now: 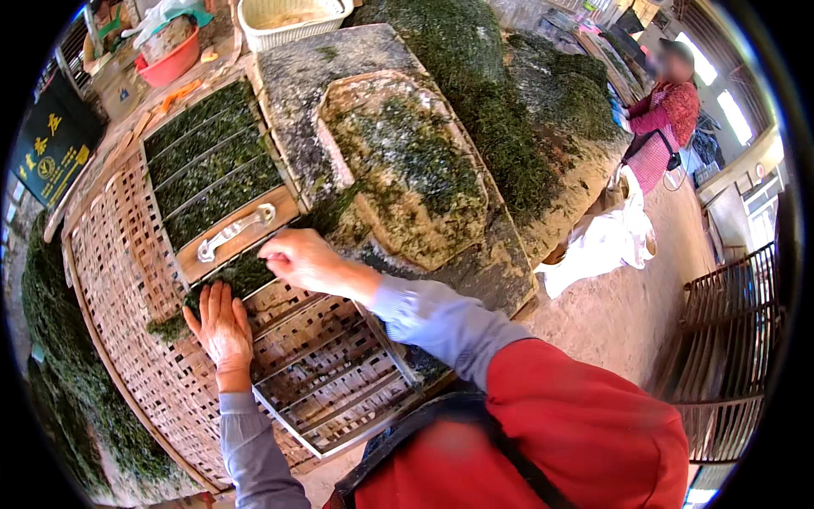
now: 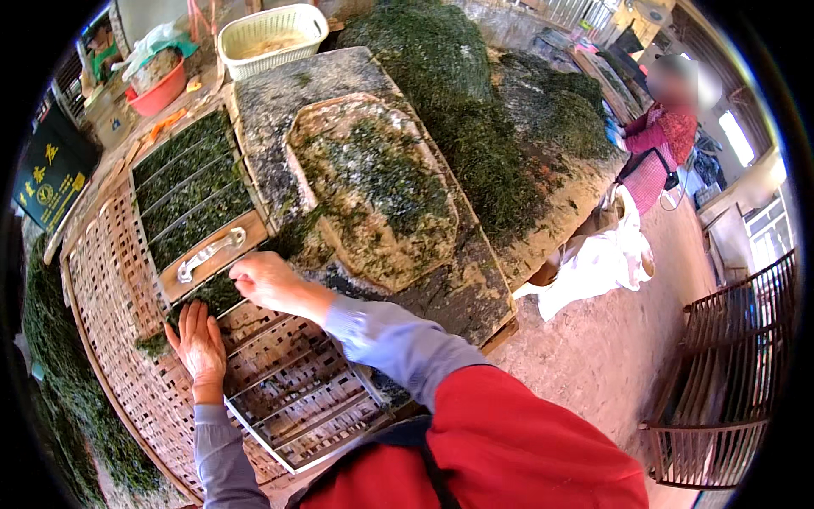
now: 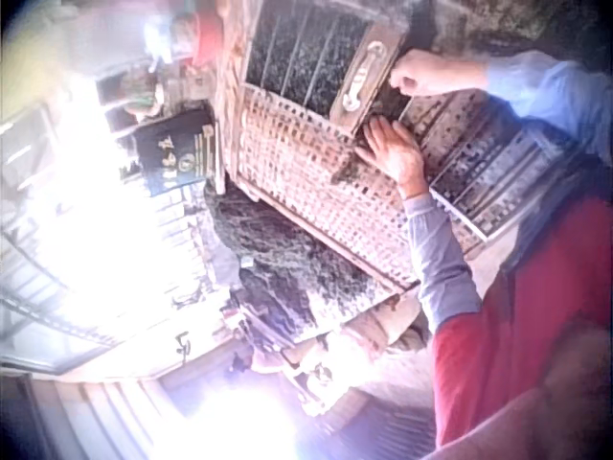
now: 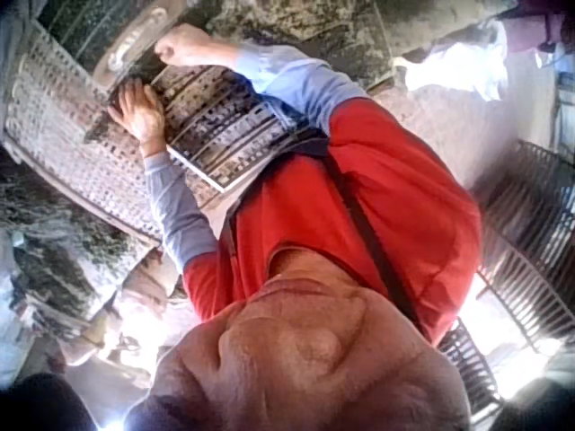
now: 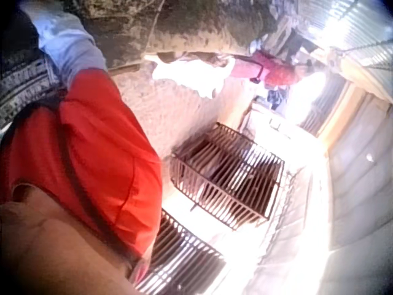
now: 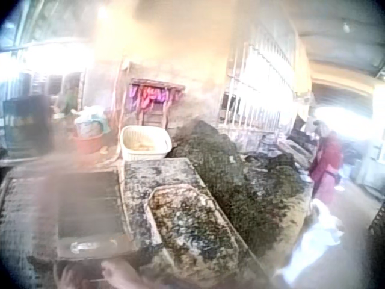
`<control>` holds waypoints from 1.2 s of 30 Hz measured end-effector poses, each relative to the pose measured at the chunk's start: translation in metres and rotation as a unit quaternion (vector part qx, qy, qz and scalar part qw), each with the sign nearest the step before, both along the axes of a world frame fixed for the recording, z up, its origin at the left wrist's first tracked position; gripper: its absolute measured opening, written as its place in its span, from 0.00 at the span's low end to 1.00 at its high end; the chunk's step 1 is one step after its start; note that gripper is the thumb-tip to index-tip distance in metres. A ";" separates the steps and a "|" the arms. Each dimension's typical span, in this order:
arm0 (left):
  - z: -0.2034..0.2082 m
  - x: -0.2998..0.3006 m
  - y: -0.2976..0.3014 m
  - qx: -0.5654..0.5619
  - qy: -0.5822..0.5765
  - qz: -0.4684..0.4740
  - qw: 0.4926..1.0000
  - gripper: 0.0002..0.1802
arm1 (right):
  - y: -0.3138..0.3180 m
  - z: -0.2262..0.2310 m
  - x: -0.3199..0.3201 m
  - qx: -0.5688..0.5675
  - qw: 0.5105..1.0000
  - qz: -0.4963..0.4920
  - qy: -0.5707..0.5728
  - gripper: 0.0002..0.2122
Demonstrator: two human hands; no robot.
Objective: The person picks through a pile of green leaves on a table by hand and places them into rows on a wooden tray.
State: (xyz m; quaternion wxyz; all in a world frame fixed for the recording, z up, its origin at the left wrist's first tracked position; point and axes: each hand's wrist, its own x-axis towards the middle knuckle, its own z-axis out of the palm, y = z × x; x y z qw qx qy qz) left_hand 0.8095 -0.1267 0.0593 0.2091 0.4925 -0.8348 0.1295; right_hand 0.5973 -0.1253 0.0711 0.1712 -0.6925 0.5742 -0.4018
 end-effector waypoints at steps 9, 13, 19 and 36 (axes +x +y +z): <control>0.002 -0.009 0.002 0.022 -0.034 0.034 0.999 0.18 | 0.100 0.038 -0.211 0.047 0.936 -0.220 0.270 0.23; 0.001 -0.010 0.002 0.023 -0.036 0.036 0.998 0.20 | 0.090 0.001 -0.230 -0.090 0.967 -0.190 0.145 0.09; -0.002 0.001 0.004 0.032 -0.053 0.050 0.997 0.20 | 0.005 0.069 -0.229 -0.228 0.960 -0.160 -0.001 0.06; -0.007 0.002 0.003 -0.020 -0.008 0.077 0.997 0.19 | -0.009 0.106 -0.061 0.162 0.981 0.066 -0.080 0.12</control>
